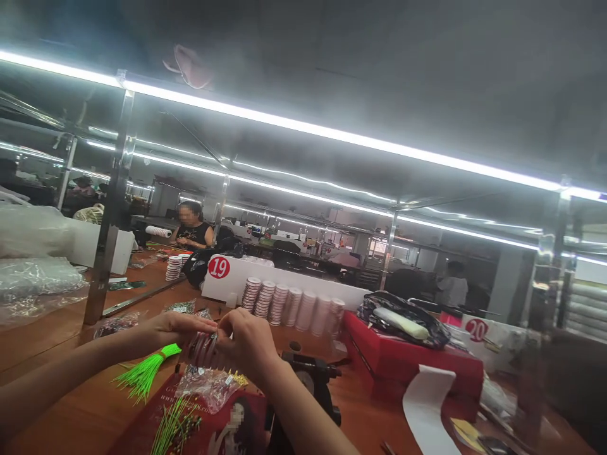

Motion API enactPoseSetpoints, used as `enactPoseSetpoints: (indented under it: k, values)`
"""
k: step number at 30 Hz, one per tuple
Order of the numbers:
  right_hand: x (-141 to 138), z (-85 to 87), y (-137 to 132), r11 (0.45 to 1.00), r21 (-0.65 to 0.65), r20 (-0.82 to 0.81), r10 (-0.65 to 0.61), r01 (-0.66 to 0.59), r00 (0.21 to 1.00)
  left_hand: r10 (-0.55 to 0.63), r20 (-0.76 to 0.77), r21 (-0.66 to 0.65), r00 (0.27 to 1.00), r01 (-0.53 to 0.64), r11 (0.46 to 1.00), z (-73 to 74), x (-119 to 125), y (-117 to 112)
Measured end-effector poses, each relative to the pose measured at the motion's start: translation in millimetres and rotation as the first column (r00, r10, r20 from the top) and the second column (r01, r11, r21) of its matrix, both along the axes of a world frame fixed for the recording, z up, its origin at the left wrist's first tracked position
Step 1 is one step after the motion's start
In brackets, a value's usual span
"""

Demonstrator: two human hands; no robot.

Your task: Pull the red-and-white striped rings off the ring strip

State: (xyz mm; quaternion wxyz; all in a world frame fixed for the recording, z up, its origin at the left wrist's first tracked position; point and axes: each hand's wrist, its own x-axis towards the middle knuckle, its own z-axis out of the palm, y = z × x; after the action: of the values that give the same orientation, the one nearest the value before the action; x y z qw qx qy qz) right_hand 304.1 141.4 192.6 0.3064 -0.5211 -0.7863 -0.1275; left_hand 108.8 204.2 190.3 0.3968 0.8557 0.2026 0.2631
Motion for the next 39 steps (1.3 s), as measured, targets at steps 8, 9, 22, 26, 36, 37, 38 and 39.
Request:
enactPoseSetpoints:
  k: [8,9,22,26,36,37,38,39]
  values:
    - [-4.2,-12.7,7.2,0.997,0.028,-0.041,0.079,-0.078,0.996,0.005,-0.029,-0.049,1.000,-0.006,0.999,-2.4,0.0,0.4]
    - [-1.8,-10.2,9.3,0.995,0.017,-0.065,0.094,-0.093,0.993,0.012,-0.042,-0.068,0.999,-0.015,0.998,-1.1,0.2,1.1]
    - [-6.6,-10.1,0.4,0.990,0.008,-0.334,0.136,-0.142,0.933,0.058,-0.098,-0.220,0.994,-0.078,0.972,2.5,2.5,7.6]
    - [-7.2,-9.3,-0.7,0.988,0.002,-0.350,0.146,-0.155,0.925,0.057,-0.099,-0.223,0.993,-0.078,0.972,2.8,3.0,8.3]
    - [-5.3,-9.6,-2.2,0.986,0.028,-0.258,0.169,-0.167,0.951,0.052,-0.114,-0.221,0.992,-0.077,0.972,3.4,1.9,5.8]
    - [-5.0,-9.7,-2.8,0.985,0.031,-0.243,0.172,-0.169,0.955,0.054,-0.113,-0.221,0.992,-0.078,0.972,3.3,2.0,5.7]
    - [-4.7,-9.9,-3.5,0.985,0.034,-0.227,0.174,-0.171,0.958,0.056,-0.111,-0.220,0.992,-0.079,0.972,3.5,2.0,5.6]
    - [-4.3,-10.3,-4.2,0.984,0.037,-0.210,0.176,-0.172,0.962,0.057,-0.108,-0.220,0.992,-0.080,0.972,3.7,2.1,5.2]
